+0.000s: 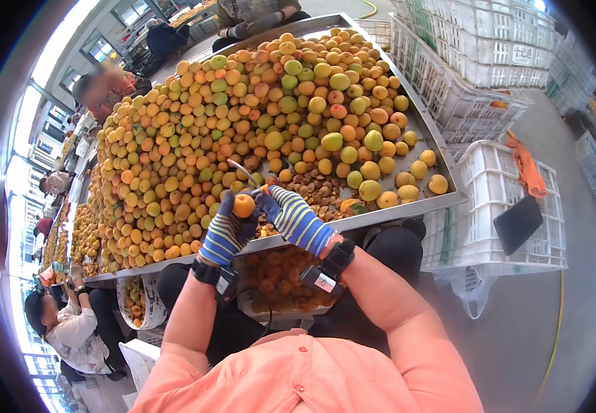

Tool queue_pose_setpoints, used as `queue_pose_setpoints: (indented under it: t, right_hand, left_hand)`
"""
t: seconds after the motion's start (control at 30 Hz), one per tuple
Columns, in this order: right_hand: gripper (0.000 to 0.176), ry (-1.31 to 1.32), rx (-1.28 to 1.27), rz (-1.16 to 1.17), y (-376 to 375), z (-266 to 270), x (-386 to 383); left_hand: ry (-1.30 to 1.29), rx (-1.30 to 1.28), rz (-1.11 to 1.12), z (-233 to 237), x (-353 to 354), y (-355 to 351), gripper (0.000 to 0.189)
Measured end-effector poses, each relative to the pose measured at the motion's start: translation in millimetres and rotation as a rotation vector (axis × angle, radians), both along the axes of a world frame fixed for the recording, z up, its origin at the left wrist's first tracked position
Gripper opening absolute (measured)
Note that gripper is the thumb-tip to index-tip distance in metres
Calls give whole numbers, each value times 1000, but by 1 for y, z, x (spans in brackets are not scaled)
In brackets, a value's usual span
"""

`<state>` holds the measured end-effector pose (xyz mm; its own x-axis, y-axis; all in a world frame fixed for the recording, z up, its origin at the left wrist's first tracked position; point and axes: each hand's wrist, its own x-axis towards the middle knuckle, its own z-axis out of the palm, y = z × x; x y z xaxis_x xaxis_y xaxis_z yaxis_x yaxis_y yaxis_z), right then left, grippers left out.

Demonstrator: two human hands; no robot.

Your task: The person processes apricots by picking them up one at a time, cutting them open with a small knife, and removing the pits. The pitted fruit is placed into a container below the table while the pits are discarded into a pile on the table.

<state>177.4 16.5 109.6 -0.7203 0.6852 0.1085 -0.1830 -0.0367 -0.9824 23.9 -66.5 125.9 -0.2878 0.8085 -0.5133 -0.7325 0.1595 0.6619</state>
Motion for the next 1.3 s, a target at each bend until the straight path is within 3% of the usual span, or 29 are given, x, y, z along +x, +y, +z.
queue_pose_setpoints:
  t: [0.13,0.5,0.57,0.67,0.77,0.8,0.9,0.93,1.03,1.1,1.2,1.3]
  right_hand:
    - [27,-86,347,-116,4,-20,1]
    - [25,-137,316,-158,-8,1,11]
    - [26,-188,337,-169,-10,8,14]
    - [28,-59,334,-278,-11,-11,1]
    - [30,-187,9,-153,-15,5,8]
    - [36,-70,18,-180,-14,-6,2]
    - [41,-37,-569,90,-7,8,10]
    - [42,-16,-880,161,-9,19,13]
    - [41,241,-1125,532,4,10,19]
    - [42,218,-1057,539,2,26,20]
    - [37,-52,-696,284,0,21,21]
    - [27,-198,255,65,0,-2,6]
  left_hand:
    - [157,85,-61,-8,18,5,47]
    - [344,96,-64,-20,18,16,44]
    - [535,64,-69,-18,18,20,41]
    - [866,116,-17,-23,24,24,45]
    - [1114,181,-29,-23,24,26,44]
    - [1233,128,-61,-14,26,24,43]
    - [1248,223,-60,-20,18,29,43]
    - [1191,207,-71,-30,12,30,46]
    - [610,180,-6,-28,20,28,51]
    - [325,258,42,-48,13,37,59]
    - [240,240,57,-49,6,38,64]
    - [219,225,24,-39,6,34,67]
